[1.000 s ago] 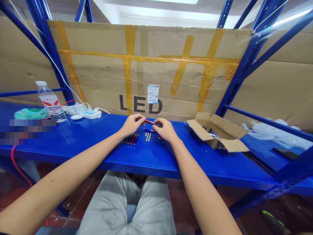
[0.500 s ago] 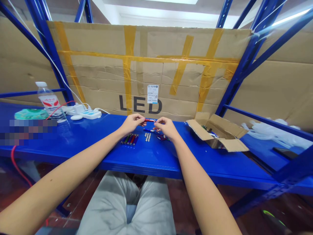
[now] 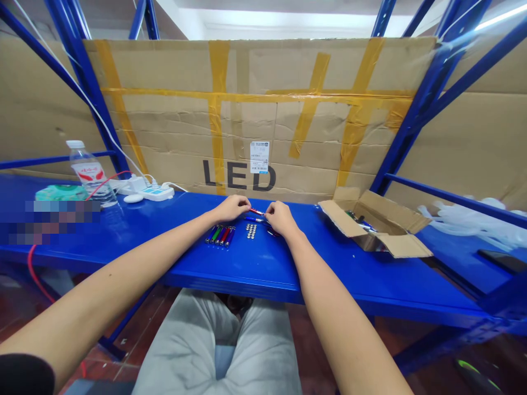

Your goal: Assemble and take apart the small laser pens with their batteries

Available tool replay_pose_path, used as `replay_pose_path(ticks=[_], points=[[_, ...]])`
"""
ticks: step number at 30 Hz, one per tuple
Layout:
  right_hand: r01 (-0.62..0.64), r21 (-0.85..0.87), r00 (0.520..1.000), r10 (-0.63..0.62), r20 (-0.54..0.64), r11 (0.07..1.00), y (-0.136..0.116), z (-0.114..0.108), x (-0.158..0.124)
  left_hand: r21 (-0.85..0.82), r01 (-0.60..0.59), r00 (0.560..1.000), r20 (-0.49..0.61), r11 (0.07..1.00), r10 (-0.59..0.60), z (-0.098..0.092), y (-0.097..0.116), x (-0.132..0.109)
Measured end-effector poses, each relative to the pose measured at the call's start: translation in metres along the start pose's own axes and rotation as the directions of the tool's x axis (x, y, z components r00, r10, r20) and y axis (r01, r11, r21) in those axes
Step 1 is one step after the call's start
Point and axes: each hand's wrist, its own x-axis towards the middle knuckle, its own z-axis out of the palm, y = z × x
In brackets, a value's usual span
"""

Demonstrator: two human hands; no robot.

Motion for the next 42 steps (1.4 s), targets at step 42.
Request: replay_pose_path(ticks=[42], points=[[0.08, -0.06, 0.966, -0.063, 0.252, 0.995, 0.002, -0.001, -0.002, 0.113, 0.011, 0.968, 0.246, 0.994, -0.039, -0.006, 0.008, -0.017]])
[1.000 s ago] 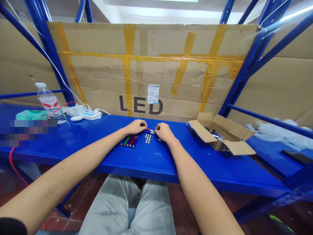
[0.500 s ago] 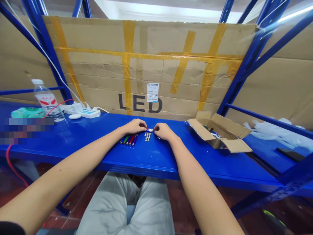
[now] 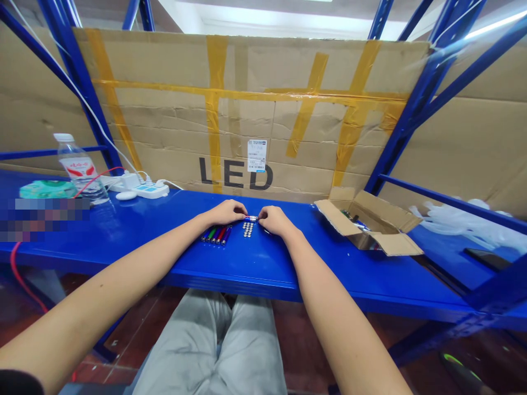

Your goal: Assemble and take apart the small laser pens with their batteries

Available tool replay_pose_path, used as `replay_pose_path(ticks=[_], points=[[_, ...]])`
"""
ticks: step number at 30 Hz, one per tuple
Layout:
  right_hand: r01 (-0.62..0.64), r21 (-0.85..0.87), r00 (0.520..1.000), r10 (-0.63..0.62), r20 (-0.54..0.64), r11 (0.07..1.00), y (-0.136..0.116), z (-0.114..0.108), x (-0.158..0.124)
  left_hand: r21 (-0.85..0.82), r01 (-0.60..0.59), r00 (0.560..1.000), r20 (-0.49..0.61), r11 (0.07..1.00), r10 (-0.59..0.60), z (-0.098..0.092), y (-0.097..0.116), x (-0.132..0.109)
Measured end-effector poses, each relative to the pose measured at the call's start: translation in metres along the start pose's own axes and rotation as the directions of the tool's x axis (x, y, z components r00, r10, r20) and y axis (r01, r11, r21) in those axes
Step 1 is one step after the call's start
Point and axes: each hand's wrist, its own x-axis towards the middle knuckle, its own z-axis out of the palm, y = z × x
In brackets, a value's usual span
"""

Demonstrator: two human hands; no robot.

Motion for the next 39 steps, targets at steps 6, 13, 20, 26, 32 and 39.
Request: replay_pose_path(ticks=[6, 13, 20, 26, 32, 39], points=[[-0.011, 0.041, 1.0, 0.012, -0.013, 0.999, -0.003, 0.0, -0.001, 0.002, -0.008, 1.0, -0.008, 1.0, 0.008, 0.002, -0.003, 0.001], [-0.017, 0.137, 0.994, 0.032, -0.107, 0.99, -0.006, -0.003, -0.003, -0.031, -0.028, 0.998, -0.064, 0.999, 0.026, -0.016, -0.004, -0.003], [0.426, 0.115, 0.904, -0.421, -0.071, 0.897, -0.046, 0.002, -0.024, -0.002, 0.015, 0.959, 0.283, 1.0, -0.014, -0.051, -0.003, -0.019], [0.594, 0.07, 0.803, -0.596, 0.017, 0.802, -0.068, 0.015, -0.03, 0.081, 0.031, 0.944, 0.325, 0.996, -0.056, -0.046, 0.005, -0.02], [0.573, 0.203, 0.788, -0.602, 0.13, 0.794, -0.067, 0.007, -0.034, 0.088, 0.038, 0.961, 0.271, 0.995, -0.06, -0.04, 0.003, -0.017], [0.438, 0.294, 0.789, -0.52, 0.328, 0.85, -0.074, -0.008, -0.049, 0.057, 0.016, 0.955, 0.294, 0.998, -0.032, -0.039, 0.009, -0.02]])
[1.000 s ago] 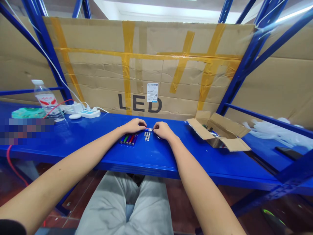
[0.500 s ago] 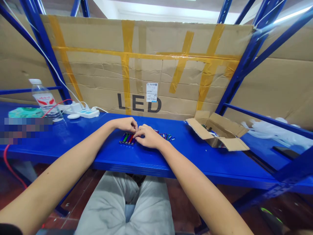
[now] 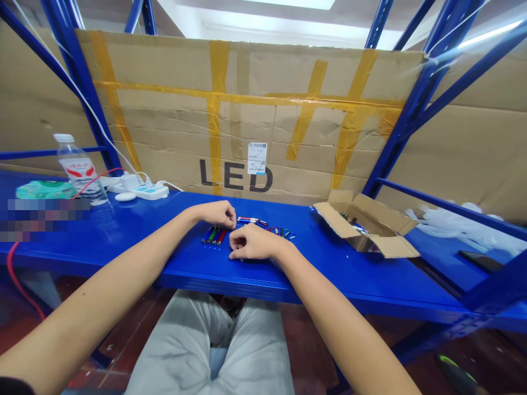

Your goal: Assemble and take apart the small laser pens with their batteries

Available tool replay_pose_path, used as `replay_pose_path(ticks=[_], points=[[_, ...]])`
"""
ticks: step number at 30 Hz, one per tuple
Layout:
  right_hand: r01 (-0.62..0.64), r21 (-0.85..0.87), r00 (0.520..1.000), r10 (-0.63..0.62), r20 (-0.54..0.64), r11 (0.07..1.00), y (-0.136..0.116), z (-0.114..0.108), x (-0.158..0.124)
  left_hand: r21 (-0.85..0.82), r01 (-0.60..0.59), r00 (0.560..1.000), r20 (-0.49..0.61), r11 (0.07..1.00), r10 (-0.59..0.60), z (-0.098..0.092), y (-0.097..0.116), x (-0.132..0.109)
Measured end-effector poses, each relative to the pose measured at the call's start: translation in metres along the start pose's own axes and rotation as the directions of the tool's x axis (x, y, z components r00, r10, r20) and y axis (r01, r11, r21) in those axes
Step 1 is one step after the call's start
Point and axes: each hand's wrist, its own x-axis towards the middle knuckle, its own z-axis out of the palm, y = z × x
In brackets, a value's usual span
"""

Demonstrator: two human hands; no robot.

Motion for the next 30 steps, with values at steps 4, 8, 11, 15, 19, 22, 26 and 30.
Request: replay_pose_path(ticks=[4, 8, 11, 15, 19, 22, 26, 30], points=[[-0.124, -0.021, 0.992, 0.125, 0.008, 0.992, -0.005, -0.005, -0.008, -0.014, -0.05, 0.997, -0.061, 0.999, 0.049, 0.001, 0.003, -0.001], [-0.178, 0.122, 0.979, 0.188, -0.078, 0.976, 0.003, -0.032, -0.019, 0.011, -0.176, 0.978, -0.114, 0.984, 0.176, 0.007, 0.011, 0.001], [-0.159, 0.282, 0.95, 0.225, -0.217, 0.946, 0.019, -0.063, -0.024, 0.037, -0.232, 0.966, -0.109, 0.972, 0.235, 0.015, 0.019, 0.002], [-0.179, 0.382, 0.916, 0.295, -0.271, 0.907, 0.046, -0.085, -0.021, 0.078, -0.256, 0.961, -0.092, 0.964, 0.262, 0.023, 0.028, 0.002], [-0.165, 0.474, 0.883, 0.344, -0.32, 0.865, 0.059, -0.074, -0.017, 0.101, -0.264, 0.958, -0.085, 0.959, 0.273, 0.027, 0.03, 0.003], [-0.129, 0.475, 0.905, 0.299, -0.302, 0.871, 0.055, -0.059, -0.015, 0.116, -0.262, 0.959, -0.075, 0.958, 0.272, 0.028, 0.03, 0.004], [-0.125, 0.435, 0.923, 0.266, -0.279, 0.892, 0.048, -0.048, -0.014, 0.115, -0.229, 0.972, -0.028, 0.967, 0.233, 0.027, 0.031, 0.003], [-0.162, 0.394, 0.926, 0.278, -0.256, 0.904, 0.049, -0.045, -0.016, 0.063, -0.199, 0.98, 0.01, 0.978, 0.198, 0.021, 0.031, -0.001]])
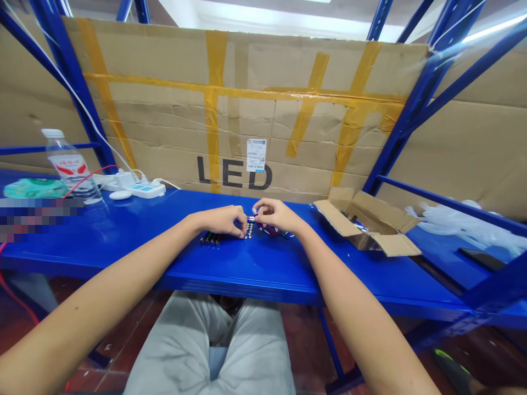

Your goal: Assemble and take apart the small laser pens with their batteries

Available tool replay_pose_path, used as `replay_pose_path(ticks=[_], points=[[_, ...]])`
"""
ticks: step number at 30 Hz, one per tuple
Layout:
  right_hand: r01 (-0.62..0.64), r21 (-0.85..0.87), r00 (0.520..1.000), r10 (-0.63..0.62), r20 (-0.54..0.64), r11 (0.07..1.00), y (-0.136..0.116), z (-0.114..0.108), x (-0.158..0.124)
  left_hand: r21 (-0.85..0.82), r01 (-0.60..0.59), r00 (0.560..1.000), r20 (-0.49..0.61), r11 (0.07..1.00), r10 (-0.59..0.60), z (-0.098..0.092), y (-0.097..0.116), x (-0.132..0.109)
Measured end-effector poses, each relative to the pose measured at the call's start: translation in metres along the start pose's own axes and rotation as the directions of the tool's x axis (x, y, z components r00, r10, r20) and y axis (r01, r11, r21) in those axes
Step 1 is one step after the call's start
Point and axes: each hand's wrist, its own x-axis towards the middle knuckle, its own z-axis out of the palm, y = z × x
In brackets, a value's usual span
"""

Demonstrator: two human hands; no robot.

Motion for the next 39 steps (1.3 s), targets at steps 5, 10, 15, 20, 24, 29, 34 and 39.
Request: replay_pose_path(ticks=[5, 10, 15, 20, 24, 29, 34, 39], points=[[-0.034, -0.04, 0.999, 0.034, -0.008, 0.999, 0.0, -0.001, -0.002, 0.021, 0.029, 0.997, -0.071, 0.999, -0.028, -0.005, -0.004, -0.003], [-0.064, -0.039, 0.997, 0.065, 0.033, 0.997, 0.003, -0.002, -0.003, 0.165, 0.028, 1.0, -0.015, 0.986, -0.026, -0.002, -0.003, -0.001], [-0.099, -0.068, 0.99, 0.105, 0.093, 0.993, 0.012, -0.002, -0.002, 0.213, 0.06, 0.995, 0.059, 0.975, -0.074, -0.003, 0.006, -0.002], [-0.119, -0.094, 0.98, 0.132, 0.147, 0.988, 0.012, 0.0, -0.001, 0.244, 0.177, 0.978, 0.068, 0.953, -0.199, -0.006, 0.015, -0.007], [-0.121, -0.071, 0.978, 0.131, 0.162, 0.99, 0.007, 0.002, -0.003, 0.256, 0.2, 0.972, 0.073, 0.946, -0.225, -0.006, 0.018, -0.007], [-0.109, -0.075, 0.978, 0.121, 0.17, 0.991, 0.004, 0.005, -0.003, 0.236, 0.197, 0.975, 0.059, 0.952, -0.216, -0.005, 0.015, -0.007], [-0.098, -0.072, 0.979, 0.109, 0.171, 0.993, 0.004, 0.006, -0.003, 0.122, 0.13, 0.99, 0.031, 0.984, -0.135, -0.006, 0.007, -0.006], [-0.084, -0.087, 0.986, 0.095, 0.134, 0.993, 0.006, 0.005, -0.002, -0.009, -0.008, 0.972, -0.233, 1.0, 0.006, -0.004, 0.006, -0.002]])
